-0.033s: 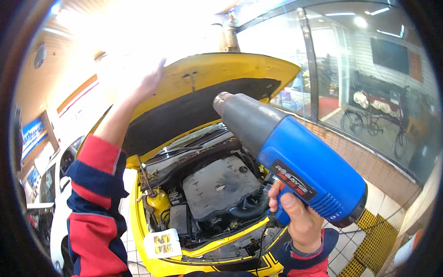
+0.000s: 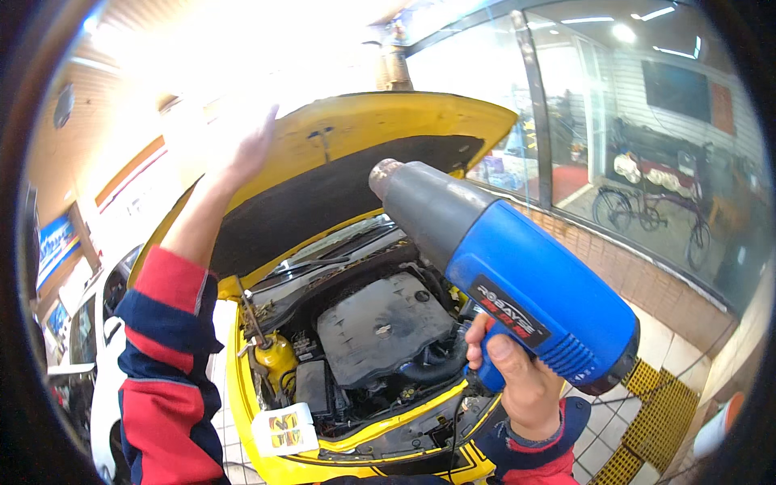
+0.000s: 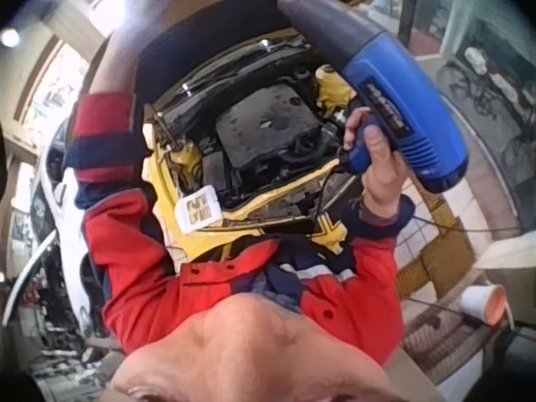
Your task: The person uses a heat gun to warm the underside of a yellow car's hood and then closes it. They then use a blue squeegee to smooth a black vinyl wrap with yellow stripes onto the hood, working from the center outward to remove air bubbles and ensure adhesion.
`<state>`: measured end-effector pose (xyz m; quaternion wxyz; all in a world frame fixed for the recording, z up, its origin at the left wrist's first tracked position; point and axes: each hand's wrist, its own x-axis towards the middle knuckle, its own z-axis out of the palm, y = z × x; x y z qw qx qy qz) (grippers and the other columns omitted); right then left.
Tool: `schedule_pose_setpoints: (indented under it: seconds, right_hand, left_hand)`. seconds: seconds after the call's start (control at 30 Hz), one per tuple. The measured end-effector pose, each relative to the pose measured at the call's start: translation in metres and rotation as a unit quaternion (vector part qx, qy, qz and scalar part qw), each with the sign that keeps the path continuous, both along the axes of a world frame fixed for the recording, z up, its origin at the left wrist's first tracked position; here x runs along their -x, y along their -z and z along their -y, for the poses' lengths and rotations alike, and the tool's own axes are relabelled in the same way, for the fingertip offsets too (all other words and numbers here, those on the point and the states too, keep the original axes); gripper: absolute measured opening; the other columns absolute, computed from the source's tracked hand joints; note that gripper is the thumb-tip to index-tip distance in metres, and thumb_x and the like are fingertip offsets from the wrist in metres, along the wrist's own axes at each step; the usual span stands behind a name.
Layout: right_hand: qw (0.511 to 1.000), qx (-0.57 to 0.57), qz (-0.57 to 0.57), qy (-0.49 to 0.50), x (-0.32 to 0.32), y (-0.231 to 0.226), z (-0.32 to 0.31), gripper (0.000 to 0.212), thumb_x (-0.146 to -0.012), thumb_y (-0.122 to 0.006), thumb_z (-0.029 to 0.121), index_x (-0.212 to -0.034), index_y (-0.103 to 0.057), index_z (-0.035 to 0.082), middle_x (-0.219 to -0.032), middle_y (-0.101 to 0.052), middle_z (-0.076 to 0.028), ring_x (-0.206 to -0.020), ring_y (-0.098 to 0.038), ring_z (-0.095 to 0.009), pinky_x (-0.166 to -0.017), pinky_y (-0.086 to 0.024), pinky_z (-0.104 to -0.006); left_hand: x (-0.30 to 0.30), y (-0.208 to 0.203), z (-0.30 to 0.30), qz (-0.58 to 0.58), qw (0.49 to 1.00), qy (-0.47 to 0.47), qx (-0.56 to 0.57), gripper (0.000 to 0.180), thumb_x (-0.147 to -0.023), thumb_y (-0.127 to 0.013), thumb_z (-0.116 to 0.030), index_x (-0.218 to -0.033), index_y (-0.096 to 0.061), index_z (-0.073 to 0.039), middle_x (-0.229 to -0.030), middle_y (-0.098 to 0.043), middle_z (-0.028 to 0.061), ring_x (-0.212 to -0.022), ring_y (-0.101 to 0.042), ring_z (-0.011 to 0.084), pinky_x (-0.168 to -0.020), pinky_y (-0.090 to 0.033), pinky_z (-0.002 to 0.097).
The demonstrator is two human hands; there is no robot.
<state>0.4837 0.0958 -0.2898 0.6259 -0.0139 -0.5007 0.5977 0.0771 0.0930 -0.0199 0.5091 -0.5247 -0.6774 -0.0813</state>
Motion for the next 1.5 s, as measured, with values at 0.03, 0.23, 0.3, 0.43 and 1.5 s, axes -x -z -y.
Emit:
schedule_pose_setpoints:
  seconds: [0.03, 0.23, 0.3, 0.43, 1.5]
  right_hand:
    - [1.0, 0.02, 0.004, 0.006, -0.003, 0.004, -0.005, 0.044, -0.102, -0.078, 0.027, -0.131, -0.065, -0.003, -0.102, -0.073, -0.016, -0.083, -0.069, -0.02, -0.071, -0.057, -0.033]
    - [0.998, 0.047, -0.028, 0.03, -0.005, 0.021, -0.024, 0.043, -0.101, -0.08, 0.024, -0.132, -0.065, -0.003, -0.102, -0.073, -0.016, -0.082, -0.07, -0.021, -0.069, -0.058, -0.0342]
    - [0.998, 0.052, -0.024, 0.041, -0.004, 0.024, -0.03, 0.044, -0.1, -0.08, 0.025, -0.13, -0.065, -0.003, -0.102, -0.073, -0.017, -0.08, -0.07, -0.022, -0.068, -0.059, -0.0344]
    - [0.997, 0.058, -0.017, 0.042, 0.008, 0.031, -0.041, 0.056, -0.101, -0.077, 0.038, -0.136, -0.06, -0.002, -0.098, -0.069, -0.016, -0.078, -0.069, -0.022, -0.065, -0.059, -0.0334]
    - [0.996, 0.068, 0.018, -0.055, 0.037, 0.016, 0.043, 0.055, -0.104, -0.073, 0.036, -0.141, -0.059, -0.002, -0.098, -0.068, -0.015, -0.077, -0.069, -0.022, -0.064, -0.059, -0.0338]
  left_hand:
    - [-0.002, 0.006, 0.001, -0.094, 0.993, -0.029, -0.071, 0.041, -0.115, -0.04, -0.017, -0.15, -0.06, -0.006, -0.13, -0.073, 0.0248, -0.112, -0.073, 0.0393, -0.096, -0.058, 0.049]
    - [-0.012, 0.025, -0.007, -0.126, 0.965, -0.044, -0.224, 0.05, -0.113, -0.051, -0.054, -0.114, -0.08, -0.014, -0.094, -0.078, 0.0127, -0.088, -0.075, 0.0306, -0.075, -0.058, 0.0422]
    - [-0.01, 0.028, -0.01, -0.152, 0.952, -0.045, -0.263, 0.048, -0.112, -0.053, -0.054, -0.12, -0.078, -0.013, -0.096, -0.078, 0.0119, -0.088, -0.075, 0.0302, -0.076, -0.058, 0.0416]
    - [-0.004, 0.031, -0.012, -0.25, 0.924, 0.032, -0.286, 0.045, -0.109, -0.061, -0.048, -0.128, -0.071, -0.009, -0.108, -0.078, 0.0106, -0.09, -0.075, 0.0279, -0.078, -0.055, 0.0403]
    - [0.009, -0.049, 0.049, 0.282, 0.911, 0.279, 0.113, 0.028, -0.099, -0.081, -0.026, -0.111, -0.086, -0.001, -0.098, -0.083, 0.0103, -0.086, -0.077, 0.0206, -0.078, -0.061, 0.033]
